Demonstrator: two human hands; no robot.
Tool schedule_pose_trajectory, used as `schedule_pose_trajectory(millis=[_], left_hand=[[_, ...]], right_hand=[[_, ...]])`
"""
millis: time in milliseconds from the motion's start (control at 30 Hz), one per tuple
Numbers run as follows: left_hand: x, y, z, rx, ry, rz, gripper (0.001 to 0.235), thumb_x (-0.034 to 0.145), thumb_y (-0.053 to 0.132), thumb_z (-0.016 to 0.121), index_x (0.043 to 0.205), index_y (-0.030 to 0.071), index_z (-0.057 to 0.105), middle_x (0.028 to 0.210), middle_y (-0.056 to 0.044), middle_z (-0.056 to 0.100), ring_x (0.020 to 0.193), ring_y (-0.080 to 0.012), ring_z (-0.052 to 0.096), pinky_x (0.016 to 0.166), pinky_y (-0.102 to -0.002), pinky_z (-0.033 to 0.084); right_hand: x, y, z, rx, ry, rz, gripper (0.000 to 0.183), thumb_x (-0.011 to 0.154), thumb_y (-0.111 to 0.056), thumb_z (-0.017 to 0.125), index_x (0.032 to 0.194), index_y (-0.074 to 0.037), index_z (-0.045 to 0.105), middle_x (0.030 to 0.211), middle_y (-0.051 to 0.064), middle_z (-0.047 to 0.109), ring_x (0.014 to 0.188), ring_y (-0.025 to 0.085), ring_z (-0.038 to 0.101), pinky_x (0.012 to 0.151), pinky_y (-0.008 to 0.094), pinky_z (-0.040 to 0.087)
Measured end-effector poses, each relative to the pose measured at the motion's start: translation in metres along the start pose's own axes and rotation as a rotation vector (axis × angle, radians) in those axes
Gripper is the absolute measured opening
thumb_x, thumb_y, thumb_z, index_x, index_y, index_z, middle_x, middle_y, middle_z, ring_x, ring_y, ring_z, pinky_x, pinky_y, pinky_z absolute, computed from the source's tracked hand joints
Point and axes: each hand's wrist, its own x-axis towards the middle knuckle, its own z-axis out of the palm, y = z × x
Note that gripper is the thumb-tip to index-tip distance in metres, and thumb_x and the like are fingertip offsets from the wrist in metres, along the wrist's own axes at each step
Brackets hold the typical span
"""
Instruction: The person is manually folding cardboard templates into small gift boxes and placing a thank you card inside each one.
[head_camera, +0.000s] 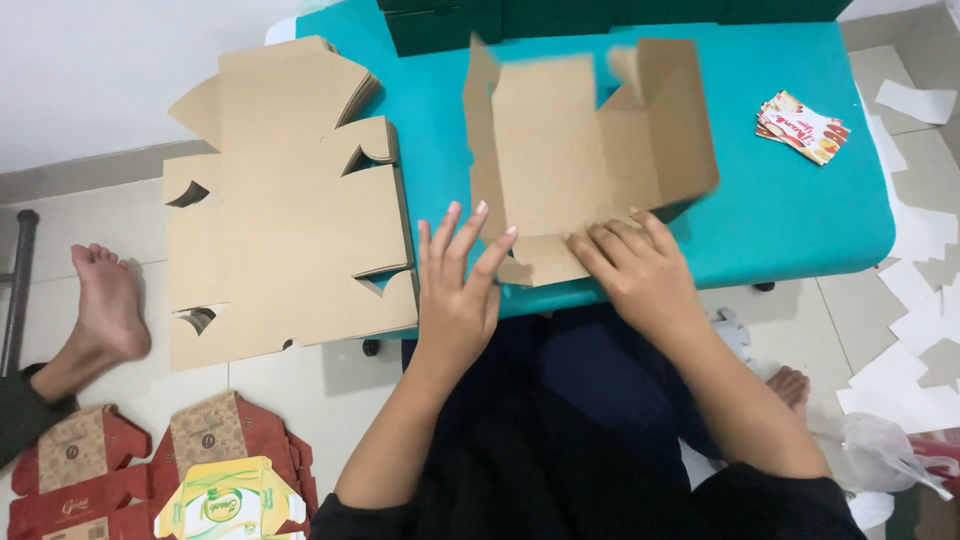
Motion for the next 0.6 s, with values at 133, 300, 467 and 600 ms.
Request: schedule_pose_trajectory(millis=[133, 300, 467, 600], left_hand=[[-0.003, -0.003, -0.004, -0.047, -0.114, -0.102, 0.054, 0.086, -0.006, 0.048, 0.138, 0.011, 0.047, 0.146, -0.016, 0.039, 0.136, -0.0380, 0.036, 0.112, -0.062, 0.018], [-0.012, -0.015, -0.003, -0.106, -0.189, -0.251, 0.062, 0.090, 0.004, 0.052, 0.145, -0.003, 0.023, 0.127, -0.015, 0.059, 0.124, -0.0329, 0.051, 0.112, -0.060, 0.015], [-0.016, -0.004, 0.008, -0.051, -0.149, -0.115, 0.066, 0.085, 0.006, 0.062, 0.143, 0.001, 0.031, 0.141, -0.021, 0.043, 0.133, -0.0411, 0.038, 0.112, -0.064, 0.017], [-0.015, 0.005, 0.023, -0.080, -0.177, 0.009, 0.064, 0.084, 0.011, 0.067, 0.142, 0.011, 0.040, 0.144, -0.014, 0.042, 0.138, -0.0408, 0.032, 0.112, -0.065, 0.014]], right_hand=[[-0.007, -0.014, -0.005, 0.102, -0.235, 0.102, 0.043, 0.084, -0.042, 0.064, 0.117, -0.015, 0.064, 0.109, 0.011, 0.067, 0.110, 0.026, 0.061, 0.103, 0.043, 0.037], [0.003, -0.004, -0.026, -0.045, -0.119, 0.187, 0.058, 0.088, -0.057, 0.056, 0.121, -0.010, 0.064, 0.128, 0.015, 0.062, 0.126, 0.035, 0.051, 0.107, 0.050, 0.033], [-0.010, 0.023, -0.011, -0.104, -0.130, 0.220, 0.056, 0.094, -0.058, 0.051, 0.123, -0.013, 0.066, 0.128, 0.012, 0.063, 0.128, 0.033, 0.052, 0.109, 0.050, 0.031], [-0.010, 0.029, -0.014, -0.089, -0.089, 0.223, 0.050, 0.099, -0.050, 0.049, 0.123, -0.010, 0.066, 0.126, 0.014, 0.062, 0.126, 0.032, 0.053, 0.105, 0.047, 0.036]])
